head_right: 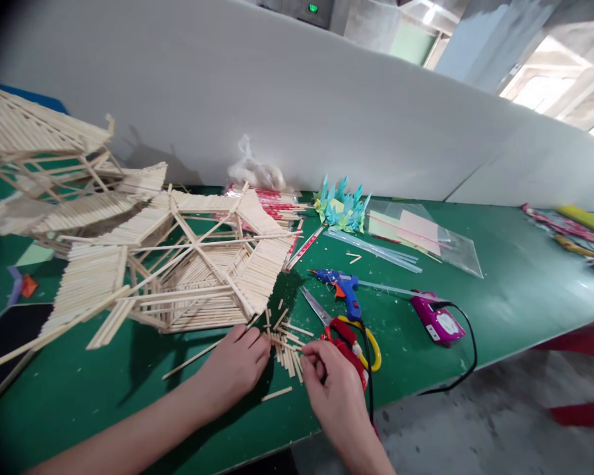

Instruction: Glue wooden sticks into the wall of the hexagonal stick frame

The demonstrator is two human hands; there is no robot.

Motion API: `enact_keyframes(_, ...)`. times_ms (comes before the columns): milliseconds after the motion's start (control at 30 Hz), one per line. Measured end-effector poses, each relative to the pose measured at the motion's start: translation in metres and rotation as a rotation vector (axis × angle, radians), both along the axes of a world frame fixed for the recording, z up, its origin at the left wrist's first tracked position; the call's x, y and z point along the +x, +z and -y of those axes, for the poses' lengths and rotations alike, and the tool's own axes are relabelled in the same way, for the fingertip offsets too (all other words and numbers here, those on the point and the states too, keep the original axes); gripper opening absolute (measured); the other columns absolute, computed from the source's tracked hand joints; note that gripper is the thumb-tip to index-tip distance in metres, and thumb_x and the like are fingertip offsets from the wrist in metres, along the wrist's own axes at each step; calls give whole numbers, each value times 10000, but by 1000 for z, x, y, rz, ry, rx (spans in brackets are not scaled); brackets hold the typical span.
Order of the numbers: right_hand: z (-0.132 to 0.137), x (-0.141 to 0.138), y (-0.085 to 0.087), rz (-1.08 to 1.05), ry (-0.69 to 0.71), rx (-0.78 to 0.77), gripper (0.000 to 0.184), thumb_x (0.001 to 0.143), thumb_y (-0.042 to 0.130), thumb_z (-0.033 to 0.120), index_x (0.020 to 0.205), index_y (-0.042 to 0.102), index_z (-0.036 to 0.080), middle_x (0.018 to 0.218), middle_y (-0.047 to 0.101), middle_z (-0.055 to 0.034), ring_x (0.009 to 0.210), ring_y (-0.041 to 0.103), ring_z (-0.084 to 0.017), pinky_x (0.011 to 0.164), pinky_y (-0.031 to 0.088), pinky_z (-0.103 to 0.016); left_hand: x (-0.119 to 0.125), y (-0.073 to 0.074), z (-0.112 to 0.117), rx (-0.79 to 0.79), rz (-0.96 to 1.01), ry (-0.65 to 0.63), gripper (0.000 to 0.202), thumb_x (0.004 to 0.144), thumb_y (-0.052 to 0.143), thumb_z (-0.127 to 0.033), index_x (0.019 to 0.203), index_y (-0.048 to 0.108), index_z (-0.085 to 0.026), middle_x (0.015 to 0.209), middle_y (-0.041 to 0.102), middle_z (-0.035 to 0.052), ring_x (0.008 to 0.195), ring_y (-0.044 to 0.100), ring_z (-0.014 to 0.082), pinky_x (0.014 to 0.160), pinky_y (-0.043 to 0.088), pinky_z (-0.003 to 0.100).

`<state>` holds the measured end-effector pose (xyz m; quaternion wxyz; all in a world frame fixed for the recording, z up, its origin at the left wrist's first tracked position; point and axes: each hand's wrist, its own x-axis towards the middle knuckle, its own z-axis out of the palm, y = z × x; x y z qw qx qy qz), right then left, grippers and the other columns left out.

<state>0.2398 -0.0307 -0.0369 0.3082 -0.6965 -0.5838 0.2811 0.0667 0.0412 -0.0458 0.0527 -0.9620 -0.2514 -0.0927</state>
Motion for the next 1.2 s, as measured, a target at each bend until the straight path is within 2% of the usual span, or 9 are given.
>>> enact_keyframes(133, -2, 5, 2, 58, -16, 19, 130, 827, 442, 276, 843, 546, 198, 689, 579, -18, 587, 523, -147, 535, 405, -238, 2, 3, -5, 35, -52, -46, 131, 793, 481, -127, 750, 605, -128, 713, 609, 66, 694, 505, 211, 655, 329, 370)
enact_keyframes(200, -3, 7, 5, 156, 2, 30, 122, 825, 441, 249, 849, 549, 198, 690, 587, -17, 581, 527, -144, 546, 408, -240, 1, 4, -6, 38, -63, -47, 128, 795, 478, -119, 758, 600, -132, 718, 607, 65, 693, 505, 210, 669, 327, 374)
enact_keyframes(367, -11, 10, 10, 456, 112, 74, 161, 821, 419, 179, 883, 567, 194, 832, 635, -48, 775, 557, -187, 681, 398, -280, -1, 7, -8, 16, -75, -38, 100, 783, 499, -103, 770, 588, -147, 743, 605, 51, 706, 508, 208, 679, 334, 365)
enact_keyframes(567, -25, 3, 14, 535, 275, 39, 184, 807, 436, 136, 872, 593, 205, 804, 645, -39, 771, 552, -186, 682, 367, -271, -6, 7, -8, -39, -60, 5, 119, 784, 484, -76, 796, 578, -149, 760, 601, 47, 710, 507, 206, 665, 346, 352)
enact_keyframes(767, -40, -17, 19, 566, 363, 2, 154, 786, 454, 129, 836, 589, 185, 803, 626, -66, 779, 547, -203, 654, 365, -272, -13, 2, -1, -146, 19, 49, 177, 808, 440, -73, 880, 589, -135, 788, 615, 67, 724, 516, 212, 666, 367, 359)
enact_keyframes(967, -52, -23, 22, 442, 358, -31, 162, 743, 463, 92, 773, 603, 169, 732, 619, -76, 701, 559, -204, 616, 362, -285, -20, 3, 8, -363, 223, 171, 220, 800, 428, -57, 894, 611, -136, 852, 637, 110, 759, 537, 230, 682, 394, 386)
enact_keyframes(1100, -55, -15, 28, 204, 271, -22, 193, 799, 429, 160, 909, 587, 176, 844, 617, -68, 759, 546, -187, 688, 381, -300, -21, 10, 17, -601, 457, 303, 220, 817, 415, -123, 833, 630, -165, 824, 636, 88, 753, 555, 205, 676, 422, 343)
enact_keyframes(1200, -55, -16, 30, -39, 234, -82, 167, 815, 436, 238, 887, 568, 165, 766, 603, -40, 672, 542, -150, 612, 415, -261, -20, 20, 21, -823, 625, 391, 213, 819, 425, -174, 769, 632, -168, 741, 624, 49, 701, 569, 168, 643, 438, 278)
